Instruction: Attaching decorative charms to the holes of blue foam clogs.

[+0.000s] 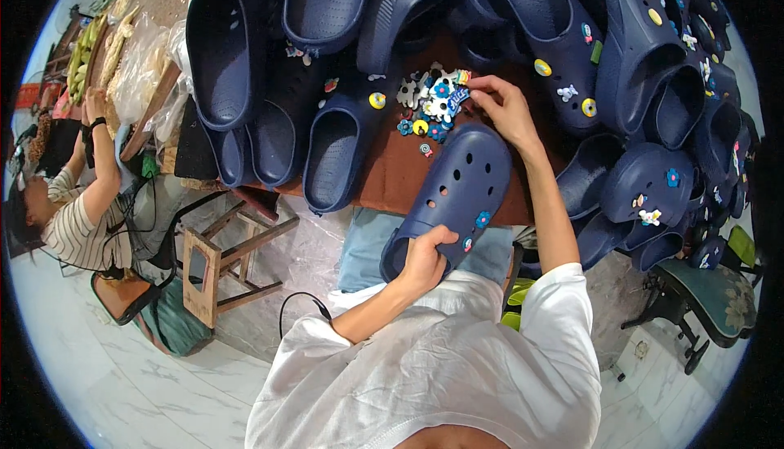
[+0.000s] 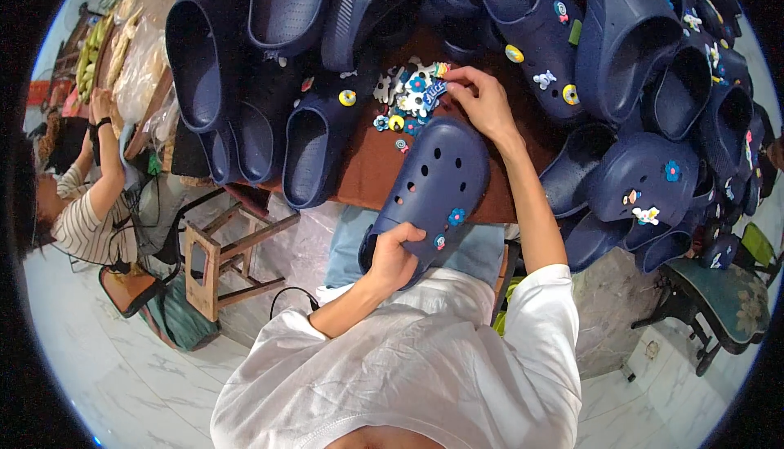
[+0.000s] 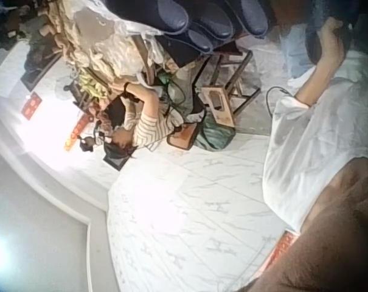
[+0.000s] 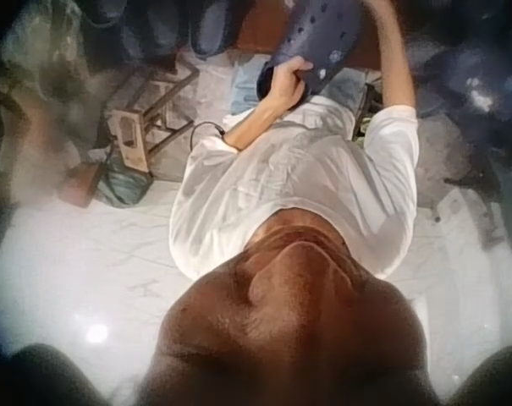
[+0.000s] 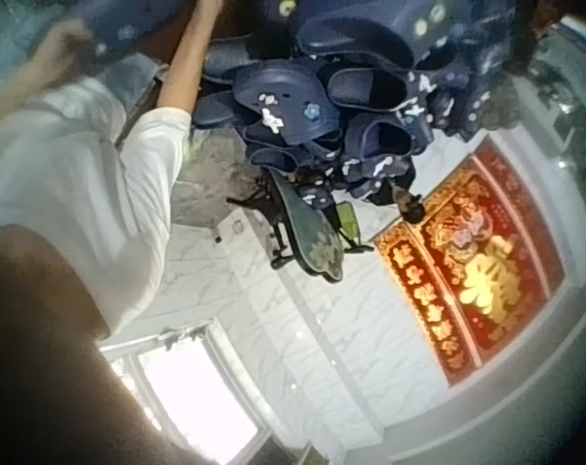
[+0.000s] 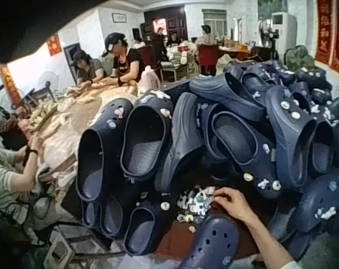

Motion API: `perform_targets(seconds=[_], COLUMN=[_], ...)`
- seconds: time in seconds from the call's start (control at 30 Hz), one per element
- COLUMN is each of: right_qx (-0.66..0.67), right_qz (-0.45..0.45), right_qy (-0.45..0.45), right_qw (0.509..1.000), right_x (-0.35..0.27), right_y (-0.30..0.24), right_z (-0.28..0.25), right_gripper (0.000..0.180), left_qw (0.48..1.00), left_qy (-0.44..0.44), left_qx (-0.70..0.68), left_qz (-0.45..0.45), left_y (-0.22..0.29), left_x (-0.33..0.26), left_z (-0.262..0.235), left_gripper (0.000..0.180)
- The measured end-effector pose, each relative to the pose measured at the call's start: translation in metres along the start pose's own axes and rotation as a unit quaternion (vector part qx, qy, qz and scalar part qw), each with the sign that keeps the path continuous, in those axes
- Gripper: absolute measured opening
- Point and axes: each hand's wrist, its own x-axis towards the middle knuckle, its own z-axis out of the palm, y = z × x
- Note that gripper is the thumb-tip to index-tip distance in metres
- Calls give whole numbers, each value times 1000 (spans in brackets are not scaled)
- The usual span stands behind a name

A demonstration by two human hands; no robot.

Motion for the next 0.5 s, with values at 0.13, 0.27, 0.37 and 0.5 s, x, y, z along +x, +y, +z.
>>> perform_targets(seconds=[0.13,0.27,0.37,0.5], right_qx=[-132,-159,-251,-326], right_qz=[-68,-109,-89,-142], right_qy=[44,-65,-157,-205], right_qw=[988,979,951,912], right_x=[-4,11,24,40], right_y=[-20,-26,-37,-41], right_z=[0,-3,0,17], right_gripper=[18,17,19,29], left_qw=[1000,1000,1000,999], left_qy=[11,12,6,26], left_qx=[-7,-3,-3,-5], left_qz=[-10,-24,-28,-39], left_y=[2,6,8,8], left_x=[-1,-1,1,6], left_z=[3,9,10,7], left_gripper=[40,33,29,25])
